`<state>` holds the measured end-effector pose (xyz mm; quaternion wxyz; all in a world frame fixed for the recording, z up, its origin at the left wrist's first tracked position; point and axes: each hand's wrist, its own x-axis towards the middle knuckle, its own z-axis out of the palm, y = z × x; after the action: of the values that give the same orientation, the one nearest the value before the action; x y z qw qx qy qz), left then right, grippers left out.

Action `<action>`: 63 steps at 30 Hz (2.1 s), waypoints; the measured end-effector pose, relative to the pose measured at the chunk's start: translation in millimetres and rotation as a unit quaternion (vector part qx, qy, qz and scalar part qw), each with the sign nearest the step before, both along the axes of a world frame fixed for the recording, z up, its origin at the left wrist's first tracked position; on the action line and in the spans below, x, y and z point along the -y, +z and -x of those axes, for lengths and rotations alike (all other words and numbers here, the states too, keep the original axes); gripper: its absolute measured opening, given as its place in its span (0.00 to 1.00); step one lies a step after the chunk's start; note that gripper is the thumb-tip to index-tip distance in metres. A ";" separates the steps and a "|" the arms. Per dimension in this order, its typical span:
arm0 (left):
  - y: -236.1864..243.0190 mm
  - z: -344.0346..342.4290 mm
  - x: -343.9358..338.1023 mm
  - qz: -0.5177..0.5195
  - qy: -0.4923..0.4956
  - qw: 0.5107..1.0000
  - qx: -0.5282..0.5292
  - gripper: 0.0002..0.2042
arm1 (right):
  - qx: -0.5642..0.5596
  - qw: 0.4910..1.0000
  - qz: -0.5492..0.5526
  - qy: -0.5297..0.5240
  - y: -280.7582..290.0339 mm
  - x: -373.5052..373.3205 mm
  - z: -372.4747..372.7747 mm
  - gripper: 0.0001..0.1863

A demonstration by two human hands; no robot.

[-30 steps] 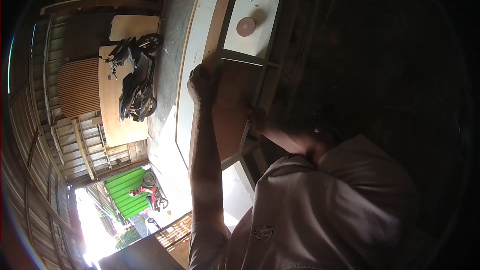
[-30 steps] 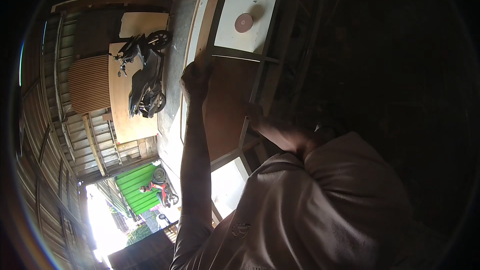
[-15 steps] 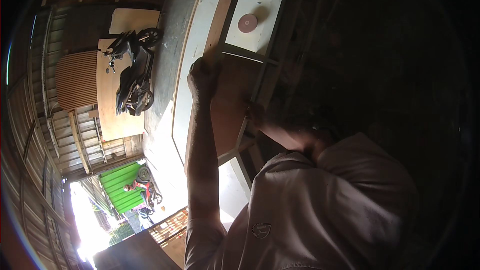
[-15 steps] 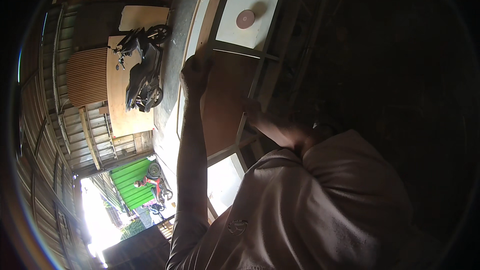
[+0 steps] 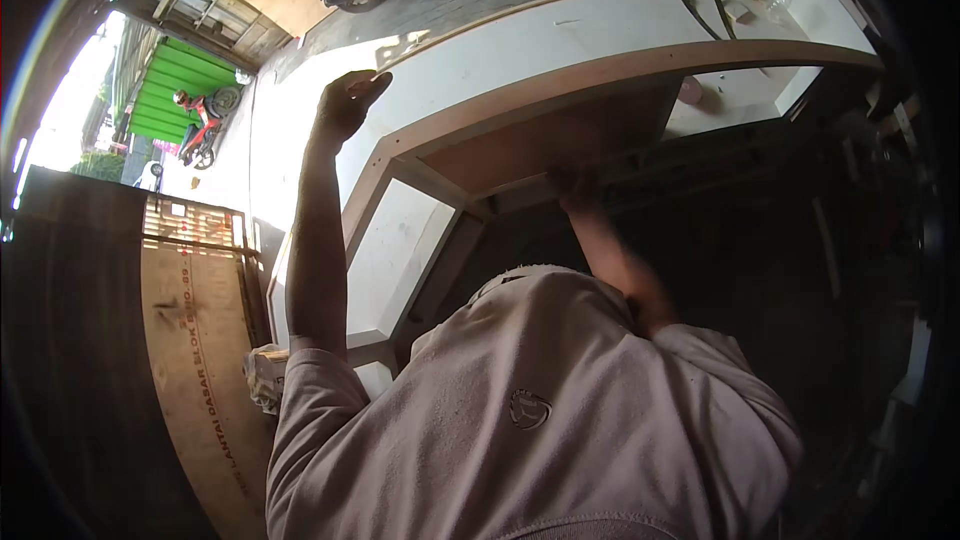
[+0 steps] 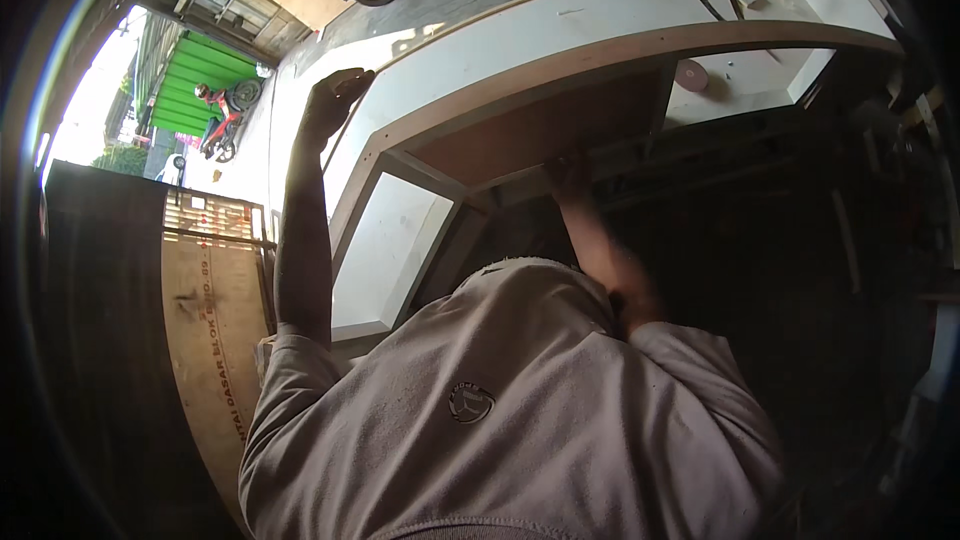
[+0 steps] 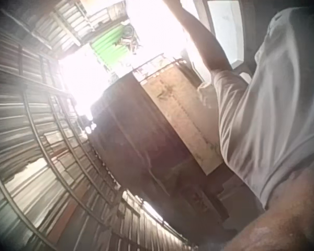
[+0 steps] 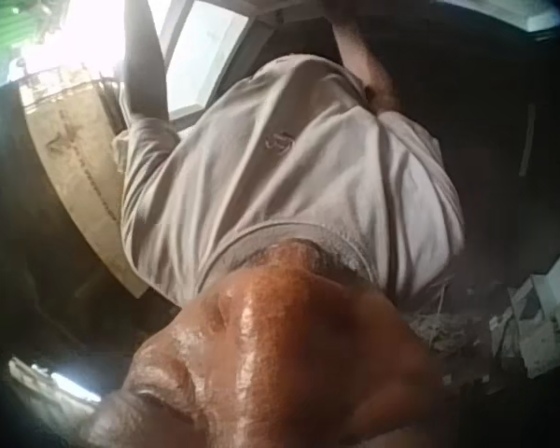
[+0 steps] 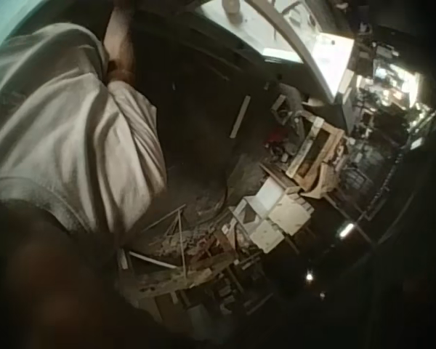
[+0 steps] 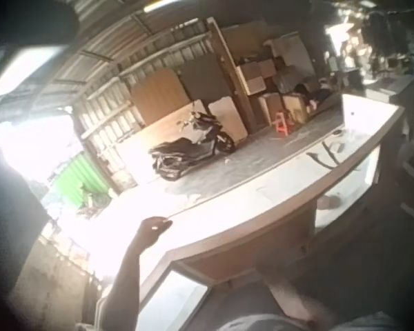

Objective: The person organizes wooden boards on a table, carries a board to a large white shelf unit to check for fit, and uses a measuring tape and pencil to mark wood before hammering parts together.

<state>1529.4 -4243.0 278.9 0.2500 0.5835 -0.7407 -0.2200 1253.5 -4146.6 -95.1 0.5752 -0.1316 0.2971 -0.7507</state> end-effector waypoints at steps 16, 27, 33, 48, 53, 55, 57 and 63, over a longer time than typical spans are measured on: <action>-91.6 -203.0 -193.5 -0.063 0.277 0.942 -0.180 0.26 | -0.350 0.932 0.062 0.069 9.6 -2.8 -6.7 0.35; -85.1 -187.8 -187.6 -0.105 0.277 0.939 -0.172 0.24 | -0.317 0.941 0.085 0.085 39.8 -0.6 -9.0 0.35; -81.4 -183.8 -184.5 -0.107 0.273 0.946 -0.138 0.23 | -0.392 0.914 0.087 0.060 46.3 -8.0 -8.7 0.38; -79.9 -180.5 -183.1 -0.104 0.266 0.953 -0.104 0.19 | 0.104 0.992 -0.040 0.051 94.2 -20.3 -27.8 0.27; -77.0 -171.8 -185.3 -0.098 0.261 0.941 -0.193 0.20 | -0.578 0.772 0.164 -0.207 62.1 -10.7 -13.5 0.28; -86.3 -181.8 -183.0 -0.087 0.252 0.947 -0.176 0.19 | 0.177 0.983 0.015 0.051 42.8 -7.4 0.1 0.29; -88.9 -179.7 -183.5 -0.078 0.252 0.952 -0.156 0.18 | 0.029 0.999 0.038 0.010 39.0 -8.5 -3.9 0.31; -56.9 -141.0 -173.7 -0.115 0.242 0.958 -0.099 0.16 | -0.147 0.986 0.082 -0.014 -18.2 -27.7 16.8 0.37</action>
<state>1670.4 -4069.4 222.0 0.2992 0.7455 -0.5185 -0.2930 1236.7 -4118.9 -113.3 0.5019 -0.2828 0.3175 -0.7533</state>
